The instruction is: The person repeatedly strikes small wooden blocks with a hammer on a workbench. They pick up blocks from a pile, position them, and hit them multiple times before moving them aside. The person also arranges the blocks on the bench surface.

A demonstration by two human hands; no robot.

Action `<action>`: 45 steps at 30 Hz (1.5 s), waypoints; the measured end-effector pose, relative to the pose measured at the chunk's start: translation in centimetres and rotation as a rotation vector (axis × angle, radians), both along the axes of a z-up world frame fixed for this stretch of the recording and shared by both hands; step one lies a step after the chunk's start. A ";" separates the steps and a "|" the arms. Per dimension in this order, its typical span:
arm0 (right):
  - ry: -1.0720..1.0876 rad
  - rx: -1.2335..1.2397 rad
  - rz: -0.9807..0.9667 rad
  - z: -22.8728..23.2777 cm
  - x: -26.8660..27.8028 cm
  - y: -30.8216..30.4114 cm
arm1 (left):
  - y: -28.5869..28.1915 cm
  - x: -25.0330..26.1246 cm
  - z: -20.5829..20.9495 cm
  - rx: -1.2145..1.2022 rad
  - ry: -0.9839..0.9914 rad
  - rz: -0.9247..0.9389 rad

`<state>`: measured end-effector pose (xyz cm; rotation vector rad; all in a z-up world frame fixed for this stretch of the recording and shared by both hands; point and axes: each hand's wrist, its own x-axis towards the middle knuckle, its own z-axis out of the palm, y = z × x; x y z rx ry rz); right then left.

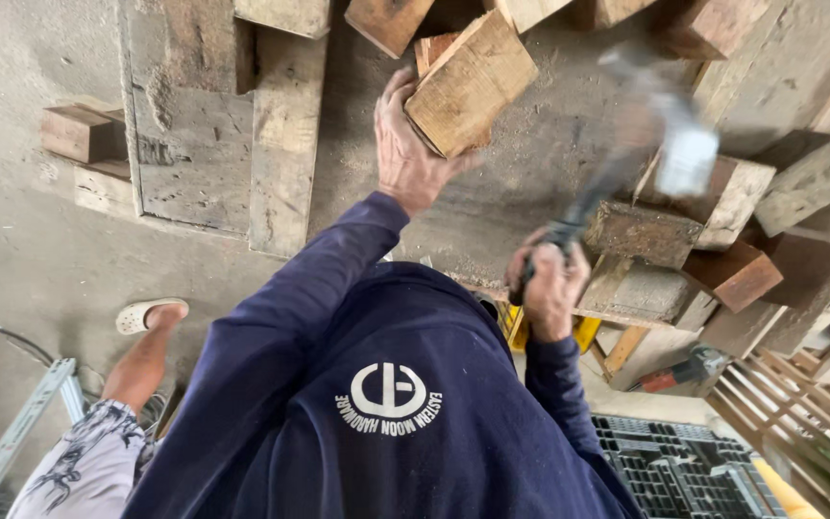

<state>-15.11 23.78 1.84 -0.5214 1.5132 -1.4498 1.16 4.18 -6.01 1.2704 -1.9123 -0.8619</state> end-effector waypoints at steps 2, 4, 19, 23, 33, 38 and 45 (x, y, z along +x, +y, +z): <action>-0.543 -0.328 0.086 3.0 -2.1 -2.0 | -0.3 0.1 -1.1 0.076 0.076 -0.014; -0.101 -0.614 0.138 6.0 -4.0 -4.0 | -0.4 0.9 -1.7 0.060 0.110 -0.058; 0.108 0.352 0.203 5.7 -2.4 -4.1 | -1.2 3.5 -0.3 -0.002 -0.054 -0.157; -0.115 -0.331 0.232 11.6 -6.9 -5.4 | -1.5 3.6 0.1 0.023 -0.076 -0.155; 0.267 0.779 0.450 4.5 -2.3 -3.1 | -1.5 3.5 0.3 0.057 -0.118 -0.155; -0.050 0.287 -0.019 7.5 -7.3 0.0 | -1.6 3.7 0.6 0.005 -0.108 -0.179; 0.490 -0.394 0.139 9.7 -10.9 -0.4 | -2.0 3.3 0.8 0.043 -0.099 -0.154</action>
